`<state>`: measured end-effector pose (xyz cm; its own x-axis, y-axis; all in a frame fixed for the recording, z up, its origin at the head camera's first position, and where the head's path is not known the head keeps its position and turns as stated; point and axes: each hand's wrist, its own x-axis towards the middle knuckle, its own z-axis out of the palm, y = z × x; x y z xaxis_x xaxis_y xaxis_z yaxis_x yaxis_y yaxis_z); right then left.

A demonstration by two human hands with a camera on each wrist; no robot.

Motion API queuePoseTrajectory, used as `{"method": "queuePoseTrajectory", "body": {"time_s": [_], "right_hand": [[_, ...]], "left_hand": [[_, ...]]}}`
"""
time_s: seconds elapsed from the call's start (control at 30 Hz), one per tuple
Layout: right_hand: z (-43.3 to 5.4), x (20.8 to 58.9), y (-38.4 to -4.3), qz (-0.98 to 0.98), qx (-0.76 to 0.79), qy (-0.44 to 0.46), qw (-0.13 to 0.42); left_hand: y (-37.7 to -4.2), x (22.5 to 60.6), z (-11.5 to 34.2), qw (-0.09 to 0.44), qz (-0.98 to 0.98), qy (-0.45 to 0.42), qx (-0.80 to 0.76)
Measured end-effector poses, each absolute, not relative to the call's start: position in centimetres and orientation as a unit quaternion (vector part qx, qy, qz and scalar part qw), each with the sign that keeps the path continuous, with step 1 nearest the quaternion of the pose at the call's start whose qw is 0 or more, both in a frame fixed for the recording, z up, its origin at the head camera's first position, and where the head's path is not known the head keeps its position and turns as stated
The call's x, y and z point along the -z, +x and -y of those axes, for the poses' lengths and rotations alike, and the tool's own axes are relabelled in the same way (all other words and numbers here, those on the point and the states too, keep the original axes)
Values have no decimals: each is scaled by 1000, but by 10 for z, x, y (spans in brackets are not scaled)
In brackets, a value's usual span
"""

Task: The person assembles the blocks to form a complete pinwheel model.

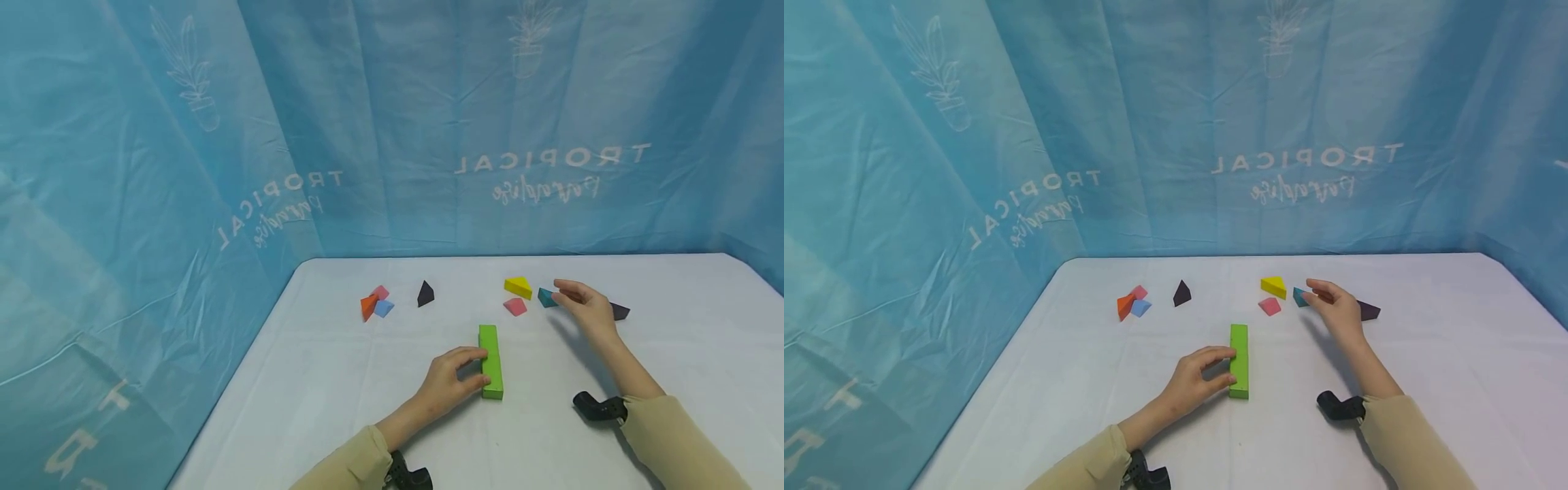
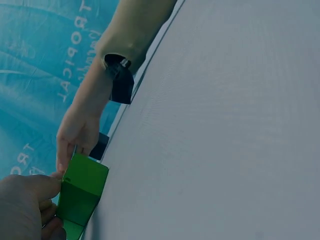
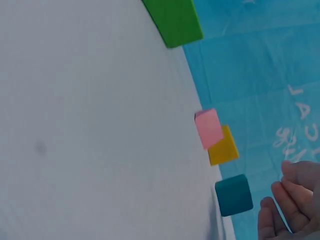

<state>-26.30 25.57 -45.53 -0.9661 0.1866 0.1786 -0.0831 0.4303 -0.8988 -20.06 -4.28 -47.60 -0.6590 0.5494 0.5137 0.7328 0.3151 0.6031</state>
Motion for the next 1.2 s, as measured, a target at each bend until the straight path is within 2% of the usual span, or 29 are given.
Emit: {"method": "queuePoseTrajectory", "body": {"time_s": [0.3,1.2], "right_hand": [[-266,466,-269,851,-514,-36,100],[-255,477,-276,886,-436,-20,159]], "left_hand": [[-199,475,39,112,808,-394,424],[-199,478,40,117,810,-391,421]]}}
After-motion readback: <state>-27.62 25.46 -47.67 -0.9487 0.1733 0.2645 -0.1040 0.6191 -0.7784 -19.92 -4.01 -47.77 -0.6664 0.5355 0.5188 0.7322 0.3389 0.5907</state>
